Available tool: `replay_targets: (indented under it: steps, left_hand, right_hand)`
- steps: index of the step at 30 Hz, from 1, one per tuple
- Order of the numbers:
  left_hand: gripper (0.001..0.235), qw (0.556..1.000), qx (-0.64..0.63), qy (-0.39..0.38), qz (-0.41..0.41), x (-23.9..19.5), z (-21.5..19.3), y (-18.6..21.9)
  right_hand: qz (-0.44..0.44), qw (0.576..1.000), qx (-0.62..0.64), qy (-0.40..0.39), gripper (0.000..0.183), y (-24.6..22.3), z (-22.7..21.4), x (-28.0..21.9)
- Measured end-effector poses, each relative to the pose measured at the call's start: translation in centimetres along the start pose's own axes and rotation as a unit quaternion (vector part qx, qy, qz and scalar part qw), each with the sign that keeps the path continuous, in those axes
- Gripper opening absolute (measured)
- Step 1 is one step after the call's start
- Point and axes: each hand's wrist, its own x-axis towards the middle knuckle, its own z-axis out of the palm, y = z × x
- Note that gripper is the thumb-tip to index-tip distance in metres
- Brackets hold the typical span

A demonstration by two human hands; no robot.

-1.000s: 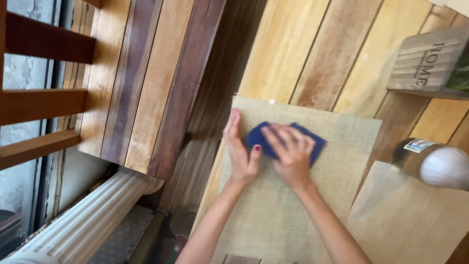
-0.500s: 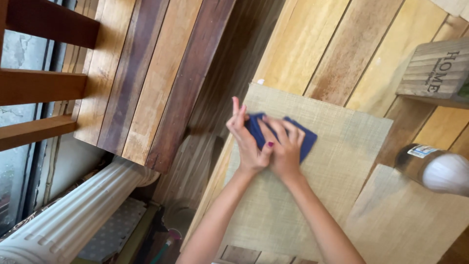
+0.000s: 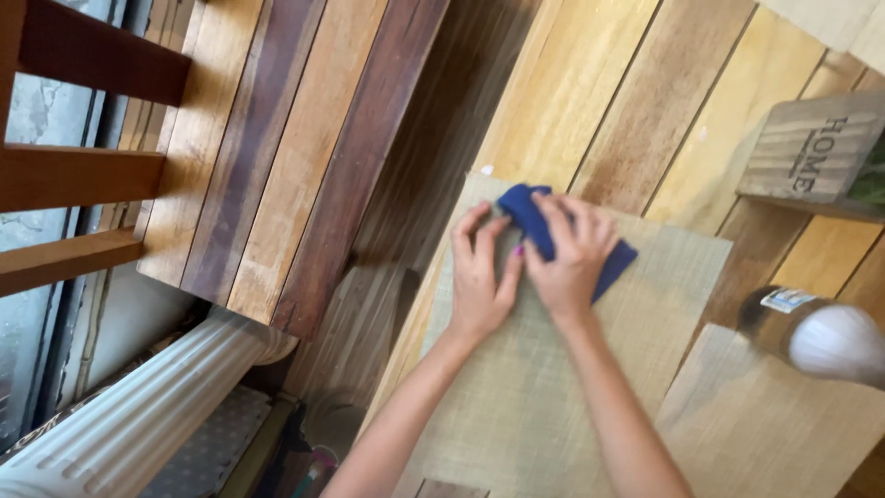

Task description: The person is spraying a cleaning solution on restaurant tables and wiping them down with a blue cloth, including cleaning and folding placemats.

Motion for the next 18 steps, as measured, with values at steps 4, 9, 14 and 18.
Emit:
replay_targets:
  steps: [4, 9, 14, 18]
  left_hand:
    - [0.035, 0.995, 0.089, 0.011, 0.051, 2.5, -0.9, 0.5]
    - [0.058, 0.988, 0.141, -0.056, 0.012, 6.2, -2.0, 1.0]
    - [0.066, 0.986, 0.157, 0.061, 0.001, 6.1, -1.8, 2.7]
    - [0.057, 0.996, 0.076, 0.040, 0.005, 2.6, -0.9, 2.0]
  right_hand:
    - [0.027, 0.999, 0.008, -0.017, 0.053, -0.9, 0.3, 0.1]
    - [0.033, 0.999, 0.013, -0.017, 0.050, -0.7, 0.5, 0.1]
    - [0.032, 0.999, -0.002, -0.013, 0.051, -0.6, 1.0, -0.1]
    - [0.027, 0.999, -0.037, 0.001, 0.051, -0.4, 1.6, -0.4]
